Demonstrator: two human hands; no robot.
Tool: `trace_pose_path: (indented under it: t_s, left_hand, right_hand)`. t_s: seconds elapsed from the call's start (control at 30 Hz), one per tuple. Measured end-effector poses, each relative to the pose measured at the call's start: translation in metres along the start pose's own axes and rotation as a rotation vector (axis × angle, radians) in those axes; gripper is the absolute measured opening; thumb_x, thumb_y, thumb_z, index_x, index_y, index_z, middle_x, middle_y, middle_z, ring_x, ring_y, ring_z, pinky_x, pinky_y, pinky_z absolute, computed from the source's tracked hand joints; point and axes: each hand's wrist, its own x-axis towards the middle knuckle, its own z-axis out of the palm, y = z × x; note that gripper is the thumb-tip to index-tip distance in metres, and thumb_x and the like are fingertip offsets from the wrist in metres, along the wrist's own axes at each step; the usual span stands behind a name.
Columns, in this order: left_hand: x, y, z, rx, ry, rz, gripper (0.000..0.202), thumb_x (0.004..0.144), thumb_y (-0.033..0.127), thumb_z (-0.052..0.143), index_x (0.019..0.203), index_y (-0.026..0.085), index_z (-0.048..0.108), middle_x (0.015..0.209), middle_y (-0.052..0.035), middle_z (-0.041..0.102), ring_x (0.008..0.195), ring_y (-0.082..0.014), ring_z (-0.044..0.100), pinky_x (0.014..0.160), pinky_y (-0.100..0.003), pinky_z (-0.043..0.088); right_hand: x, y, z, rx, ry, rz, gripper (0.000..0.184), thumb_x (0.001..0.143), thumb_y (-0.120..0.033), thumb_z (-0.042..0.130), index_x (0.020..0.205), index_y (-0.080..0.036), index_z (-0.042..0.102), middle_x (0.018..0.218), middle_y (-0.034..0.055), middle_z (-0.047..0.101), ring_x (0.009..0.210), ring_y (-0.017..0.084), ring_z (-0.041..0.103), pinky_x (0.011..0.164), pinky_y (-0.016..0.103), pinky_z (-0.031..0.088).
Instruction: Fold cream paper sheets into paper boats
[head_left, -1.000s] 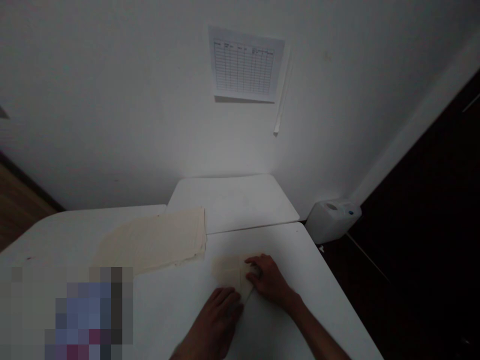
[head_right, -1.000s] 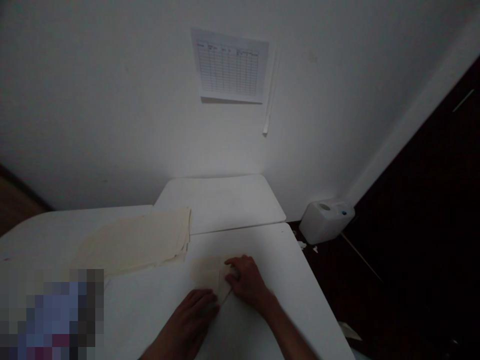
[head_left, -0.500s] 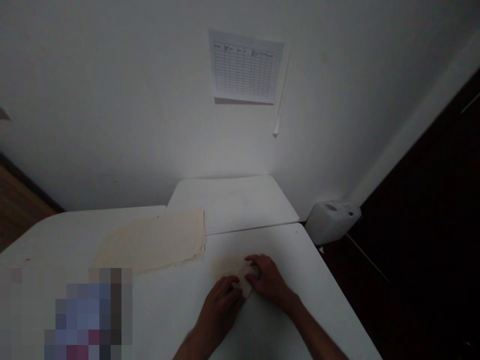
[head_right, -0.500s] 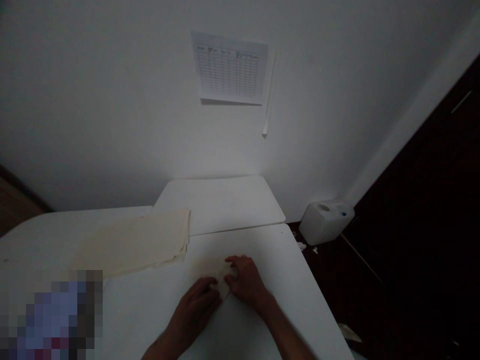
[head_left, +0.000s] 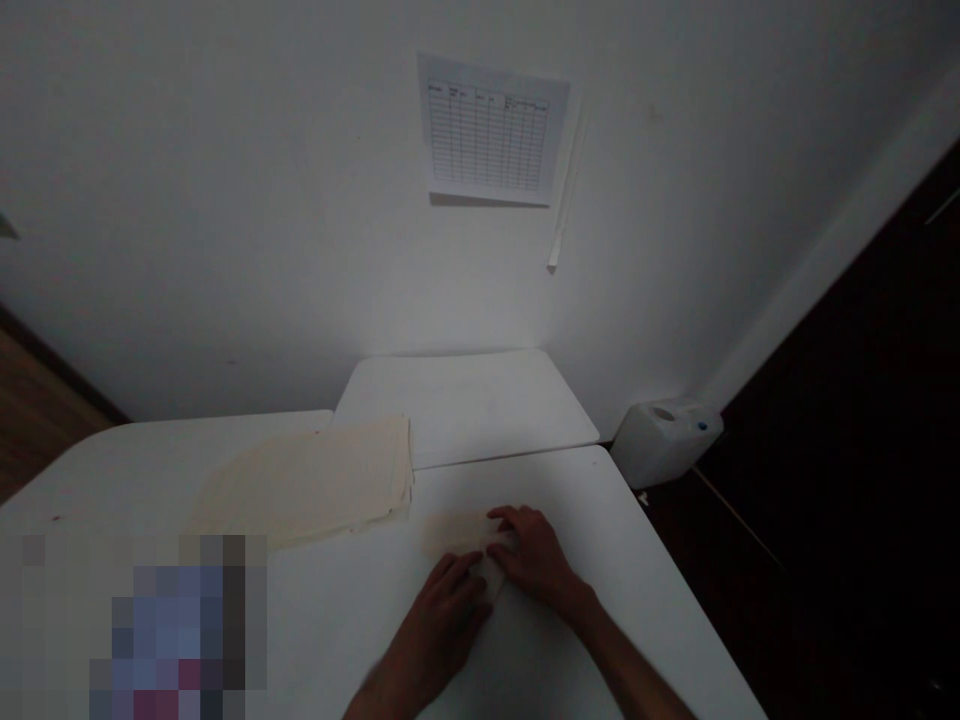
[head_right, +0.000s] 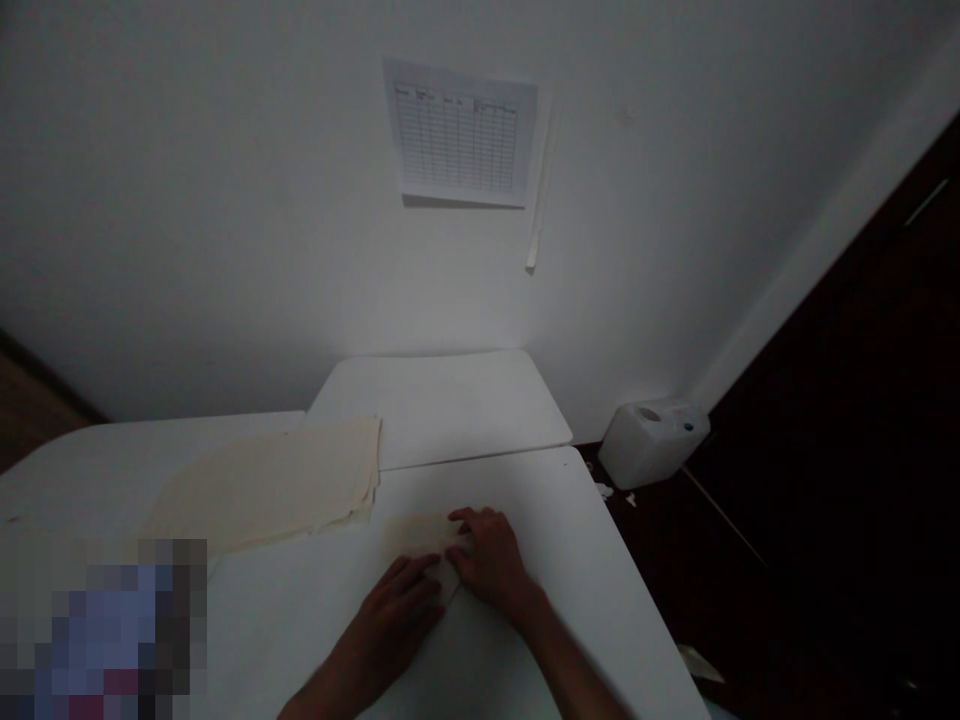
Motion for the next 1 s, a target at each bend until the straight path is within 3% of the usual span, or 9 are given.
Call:
trace_pose_path:
  t_s: [0.5, 0.7, 1.0]
  left_hand:
    - [0.005, 0.003, -0.008, 0.020, -0.120, -0.028, 0.024, 0.085, 0.009, 0.056, 0.104, 0.023, 0.059, 0.132, -0.0067, 0.055, 0.119, -0.0267, 0.051, 0.101, -0.048, 0.046]
    - [0.007, 0.005, -0.018, -0.064, -0.123, -0.015, 0.026, 0.086, 0.007, 0.052, 0.103, 0.024, 0.060, 0.132, -0.0053, 0.055, 0.115, -0.0230, 0.053, 0.097, -0.041, 0.048]
    - [0.011, 0.007, -0.021, -0.107, -0.145, -0.020, 0.024, 0.089, 0.007, 0.047, 0.098, 0.023, 0.062, 0.134, -0.0063, 0.052, 0.114, -0.0219, 0.052, 0.095, -0.040, 0.048]
  right_hand:
    - [0.000, -0.002, 0.003, 0.003, 0.033, 0.007, 0.037, 0.073, -0.017, 0.068, 0.110, -0.022, 0.063, 0.090, 0.0018, 0.065, 0.089, 0.019, 0.057, 0.087, 0.030, 0.038]
    - [0.000, -0.002, 0.003, -0.010, 0.032, 0.021, 0.036, 0.075, -0.019, 0.069, 0.110, -0.023, 0.062, 0.091, 0.0017, 0.065, 0.089, 0.019, 0.057, 0.087, 0.029, 0.038]
    - [0.000, -0.001, 0.005, -0.016, 0.042, -0.008, 0.034, 0.077, -0.023, 0.070, 0.110, -0.022, 0.063, 0.091, 0.0025, 0.066, 0.089, 0.020, 0.058, 0.086, 0.031, 0.039]
